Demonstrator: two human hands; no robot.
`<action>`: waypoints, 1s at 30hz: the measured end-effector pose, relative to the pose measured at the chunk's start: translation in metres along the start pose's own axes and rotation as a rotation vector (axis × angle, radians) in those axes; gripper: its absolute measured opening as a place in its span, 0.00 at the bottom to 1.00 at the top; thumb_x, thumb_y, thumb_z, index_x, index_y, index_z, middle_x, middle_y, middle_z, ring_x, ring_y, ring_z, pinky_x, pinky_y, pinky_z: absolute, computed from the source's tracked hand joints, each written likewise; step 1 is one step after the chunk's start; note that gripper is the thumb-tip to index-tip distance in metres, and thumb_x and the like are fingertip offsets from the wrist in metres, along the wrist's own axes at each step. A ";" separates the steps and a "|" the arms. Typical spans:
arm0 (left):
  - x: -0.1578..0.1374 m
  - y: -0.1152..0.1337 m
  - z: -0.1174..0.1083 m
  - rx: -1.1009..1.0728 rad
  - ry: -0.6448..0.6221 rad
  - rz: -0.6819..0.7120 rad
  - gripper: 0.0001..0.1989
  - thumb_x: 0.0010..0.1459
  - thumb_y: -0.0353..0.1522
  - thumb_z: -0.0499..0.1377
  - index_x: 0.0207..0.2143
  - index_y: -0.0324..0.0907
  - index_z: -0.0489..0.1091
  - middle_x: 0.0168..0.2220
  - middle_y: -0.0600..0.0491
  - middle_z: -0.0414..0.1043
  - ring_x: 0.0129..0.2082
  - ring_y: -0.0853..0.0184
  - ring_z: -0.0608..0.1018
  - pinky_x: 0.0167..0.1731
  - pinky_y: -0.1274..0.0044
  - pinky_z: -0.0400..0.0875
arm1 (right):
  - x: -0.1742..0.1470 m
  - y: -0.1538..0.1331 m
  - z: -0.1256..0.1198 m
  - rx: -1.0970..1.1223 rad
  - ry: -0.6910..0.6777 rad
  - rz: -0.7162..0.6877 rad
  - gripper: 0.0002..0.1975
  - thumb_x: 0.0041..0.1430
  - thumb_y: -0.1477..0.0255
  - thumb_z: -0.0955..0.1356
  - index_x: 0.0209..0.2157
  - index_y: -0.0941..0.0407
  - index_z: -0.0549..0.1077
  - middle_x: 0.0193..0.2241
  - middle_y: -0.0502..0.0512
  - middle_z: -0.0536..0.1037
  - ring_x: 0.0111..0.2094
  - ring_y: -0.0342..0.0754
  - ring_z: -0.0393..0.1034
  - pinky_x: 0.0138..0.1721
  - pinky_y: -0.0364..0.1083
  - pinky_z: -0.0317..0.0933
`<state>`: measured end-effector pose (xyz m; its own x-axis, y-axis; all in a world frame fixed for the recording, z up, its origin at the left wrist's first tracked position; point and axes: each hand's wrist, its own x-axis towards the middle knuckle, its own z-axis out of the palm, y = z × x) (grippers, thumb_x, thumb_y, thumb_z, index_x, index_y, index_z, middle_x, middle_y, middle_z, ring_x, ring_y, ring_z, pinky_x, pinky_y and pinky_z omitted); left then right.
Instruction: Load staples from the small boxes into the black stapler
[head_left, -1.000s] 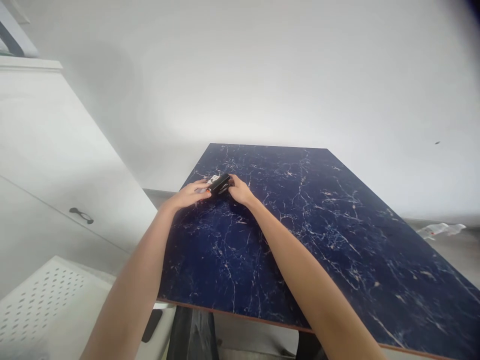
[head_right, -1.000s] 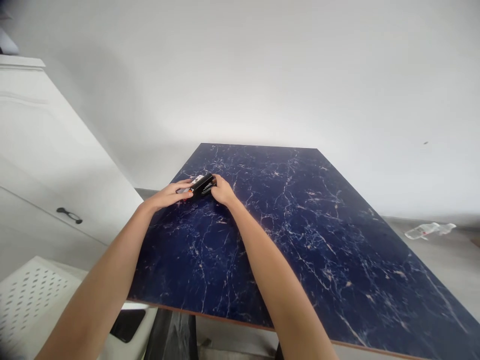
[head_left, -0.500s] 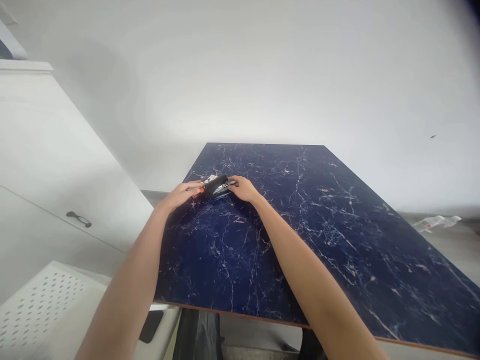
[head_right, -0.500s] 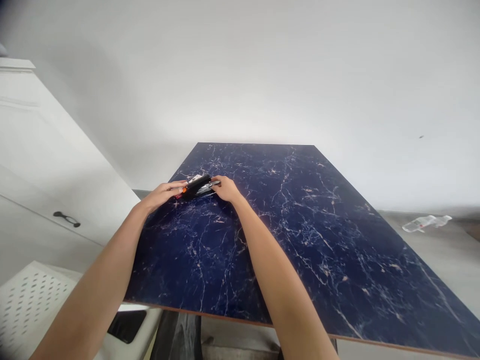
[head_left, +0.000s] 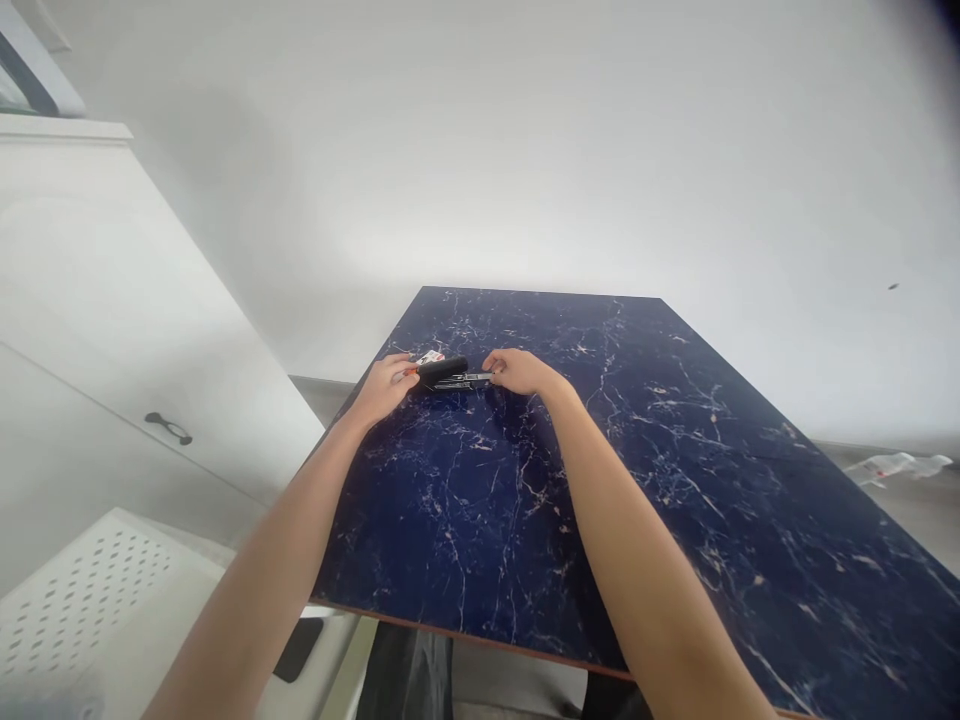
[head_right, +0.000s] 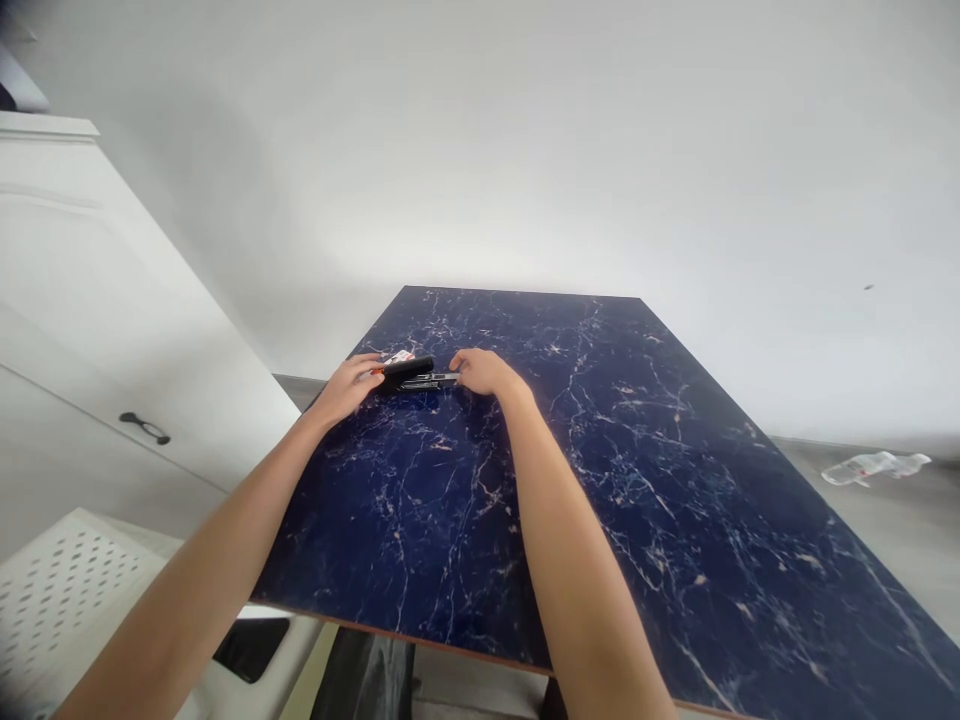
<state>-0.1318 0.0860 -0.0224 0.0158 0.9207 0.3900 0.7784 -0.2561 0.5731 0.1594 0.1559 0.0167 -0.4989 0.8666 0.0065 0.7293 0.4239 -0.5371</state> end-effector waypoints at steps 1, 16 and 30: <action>0.000 0.000 0.000 0.027 0.004 0.019 0.18 0.60 0.41 0.58 0.47 0.45 0.79 0.60 0.47 0.70 0.61 0.53 0.70 0.66 0.60 0.59 | 0.000 -0.003 0.001 -0.009 -0.007 -0.024 0.17 0.57 0.79 0.69 0.46 0.50 0.79 0.48 0.54 0.81 0.46 0.53 0.76 0.48 0.47 0.66; 0.002 -0.003 0.006 0.190 -0.044 0.064 0.19 0.59 0.44 0.60 0.47 0.43 0.74 0.61 0.43 0.67 0.61 0.47 0.68 0.60 0.55 0.62 | -0.002 -0.010 0.001 -0.046 0.058 -0.048 0.10 0.61 0.73 0.69 0.44 0.52 0.77 0.45 0.57 0.82 0.46 0.53 0.75 0.47 0.48 0.66; 0.002 -0.011 -0.020 -0.005 0.120 -0.273 0.22 0.61 0.37 0.54 0.57 0.48 0.71 0.58 0.48 0.73 0.57 0.50 0.74 0.58 0.59 0.66 | 0.001 0.001 -0.007 0.054 -0.103 0.238 0.10 0.54 0.81 0.67 0.29 0.57 0.82 0.27 0.56 0.83 0.27 0.48 0.78 0.33 0.42 0.70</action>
<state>-0.1524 0.0851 -0.0131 -0.2684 0.9142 0.3036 0.7409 -0.0055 0.6716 0.1626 0.1594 0.0225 -0.3630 0.9078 -0.2100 0.8075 0.1941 -0.5570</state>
